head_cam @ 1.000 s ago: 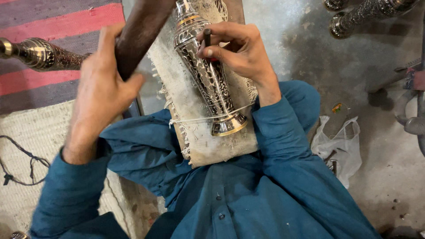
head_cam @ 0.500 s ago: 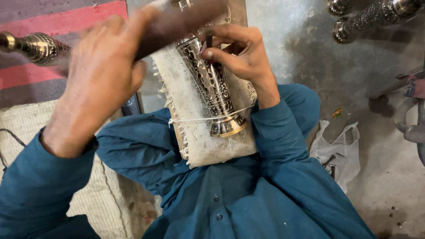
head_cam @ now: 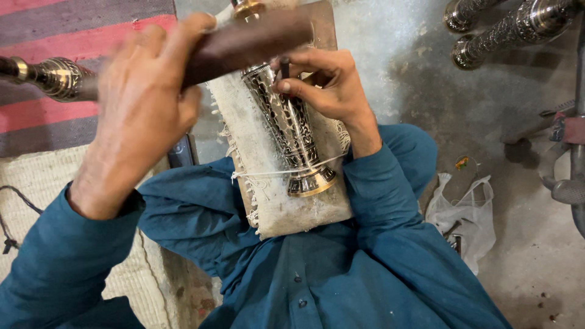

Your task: The person is engraving a decorative pattern onto a metal object using a hammer and a chisel. They repeatedly strike the chisel to create intricate designs on the surface of the object.

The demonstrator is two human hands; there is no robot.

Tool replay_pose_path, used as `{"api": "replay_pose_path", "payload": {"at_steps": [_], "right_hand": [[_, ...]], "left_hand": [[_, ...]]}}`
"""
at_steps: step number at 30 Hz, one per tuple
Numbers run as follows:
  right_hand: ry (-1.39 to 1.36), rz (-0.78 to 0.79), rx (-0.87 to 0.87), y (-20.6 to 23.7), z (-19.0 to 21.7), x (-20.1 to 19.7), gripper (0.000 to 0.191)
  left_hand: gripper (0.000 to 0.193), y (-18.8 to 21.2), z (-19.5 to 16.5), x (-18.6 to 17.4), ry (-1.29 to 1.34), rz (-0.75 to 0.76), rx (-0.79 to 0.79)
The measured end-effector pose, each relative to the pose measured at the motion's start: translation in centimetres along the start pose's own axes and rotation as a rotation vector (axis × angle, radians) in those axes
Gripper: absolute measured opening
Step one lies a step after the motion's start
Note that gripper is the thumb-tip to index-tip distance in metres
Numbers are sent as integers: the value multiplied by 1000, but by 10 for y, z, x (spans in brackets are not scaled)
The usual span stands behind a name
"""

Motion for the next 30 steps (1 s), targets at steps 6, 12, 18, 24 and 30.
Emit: {"api": "replay_pose_path", "payload": {"at_steps": [6, 12, 18, 24, 30], "right_hand": [[12, -2, 2, 0, -2, -3, 27], [43, 50, -77, -3, -5, -5, 26], [84, 15, -35, -2, -2, -5, 23], [-1, 35, -34, -4, -1, -5, 23], [-31, 30, -30, -3, -2, -6, 19]], "left_hand": [[61, -2, 0, 1, 32, -15, 2], [63, -6, 3, 2, 40, 5, -9], [61, -11, 3, 2, 38, 3, 31], [64, -8, 8, 7, -65, -24, 29], [66, -11, 9, 10, -111, -6, 30]]}}
Point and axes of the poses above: each hand's wrist, its own y-axis away from the middle knuckle, its own x-axis out of the palm, z = x × y, the point moved 3 cm from there along -y, towards the middle knuckle, and after that the axes turned 5 degrees about -y, right-handed, at the moved point
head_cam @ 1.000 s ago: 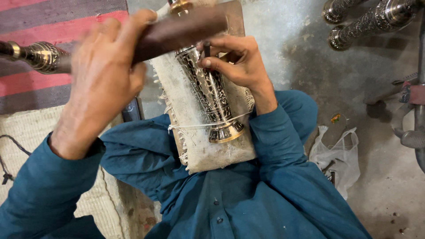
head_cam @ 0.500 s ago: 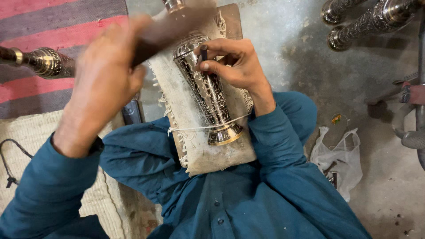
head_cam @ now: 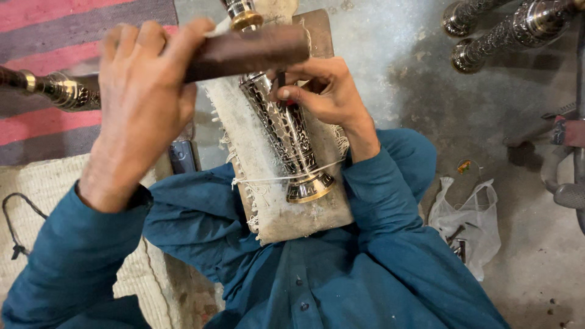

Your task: The person is engraving a decorative pattern onto a metal object using a hammer and a chisel. They repeatedly strike the chisel to create intricate designs on the surface of the object.

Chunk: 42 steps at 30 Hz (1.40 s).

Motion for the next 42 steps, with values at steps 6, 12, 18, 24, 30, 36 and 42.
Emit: {"api": "replay_pose_path", "payload": {"at_steps": [6, 12, 18, 24, 30, 36, 42], "right_hand": [[83, 9, 24, -1, 0, -2, 18], [27, 21, 7, -2, 1, -1, 15], [16, -1, 55, 1, -2, -2, 14], [4, 4, 54, 1, -7, -3, 12], [-83, -41, 84, 0, 0, 1, 27], [-21, -9, 63, -3, 5, 2, 26], [75, -11, 22, -3, 3, 2, 17]], "left_hand": [[69, -5, -1, -6, -49, 2, -18], [66, -6, 5, -4, -2, 50, -3], [68, -8, 3, -9, -49, 3, 33], [68, -8, 1, -4, -10, 69, -18], [63, -3, 4, 1, 242, 44, -32], [69, -4, 9, 1, 387, 129, -278], [70, -4, 1, -14, -83, 45, 20]]}}
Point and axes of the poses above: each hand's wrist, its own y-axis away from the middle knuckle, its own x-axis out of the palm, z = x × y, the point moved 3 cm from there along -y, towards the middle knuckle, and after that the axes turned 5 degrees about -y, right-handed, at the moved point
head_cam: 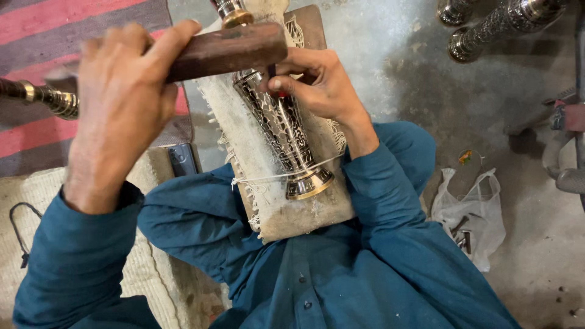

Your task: The person is engraving a decorative pattern onto a metal object using a hammer and a chisel. They repeatedly strike the chisel to create intricate designs on the surface of the object.

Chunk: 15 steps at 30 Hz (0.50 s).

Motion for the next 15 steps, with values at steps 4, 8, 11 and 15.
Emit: {"api": "replay_pose_path", "payload": {"at_steps": [4, 8, 11, 15], "right_hand": [[-73, -75, 28, 4, 2, 1, 29], [-39, -99, 51, 6, 2, 2, 25], [-77, -89, 27, 8, -1, 3, 28], [-150, -112, -34, 11, -11, -1, 19]], "left_hand": [[69, 1, 3, 0, 282, -40, -53], [69, 2, 1, -2, 22, -53, 3], [66, 2, 0, -5, 222, -87, -12], [68, 15, 4, 3, -62, 44, -35]]}}
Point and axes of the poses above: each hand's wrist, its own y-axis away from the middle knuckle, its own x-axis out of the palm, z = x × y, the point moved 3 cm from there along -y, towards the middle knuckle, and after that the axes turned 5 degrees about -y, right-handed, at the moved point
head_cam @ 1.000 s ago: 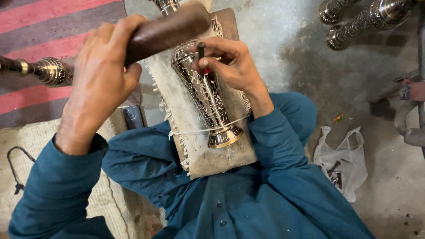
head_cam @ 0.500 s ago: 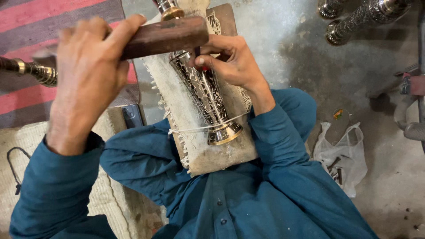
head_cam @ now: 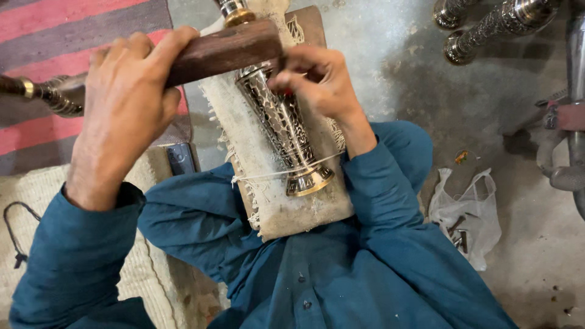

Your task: The person is engraving a decorative pattern onto a metal object using a hammer and a chisel. They repeatedly strike the chisel to create intricate designs on the surface of the object.

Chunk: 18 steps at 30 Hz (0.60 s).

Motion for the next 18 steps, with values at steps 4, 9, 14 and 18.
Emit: {"api": "replay_pose_path", "payload": {"at_steps": [4, 9, 14, 18], "right_hand": [[-194, -275, 33, 1, -9, -19, 16], [49, -149, -23, 12, 2, -18, 13], [882, 209, -228, 13, 7, 10, 50], [1008, -222, -228, -16, 17, -4, 19]], "left_hand": [[62, 31, 20, 32, 288, -18, -166], [70, 110, 21, 114, 588, 112, -445], [80, 180, -9, 164, 868, 74, -325], [72, 190, -31, 166, 891, 485, -480]]}}
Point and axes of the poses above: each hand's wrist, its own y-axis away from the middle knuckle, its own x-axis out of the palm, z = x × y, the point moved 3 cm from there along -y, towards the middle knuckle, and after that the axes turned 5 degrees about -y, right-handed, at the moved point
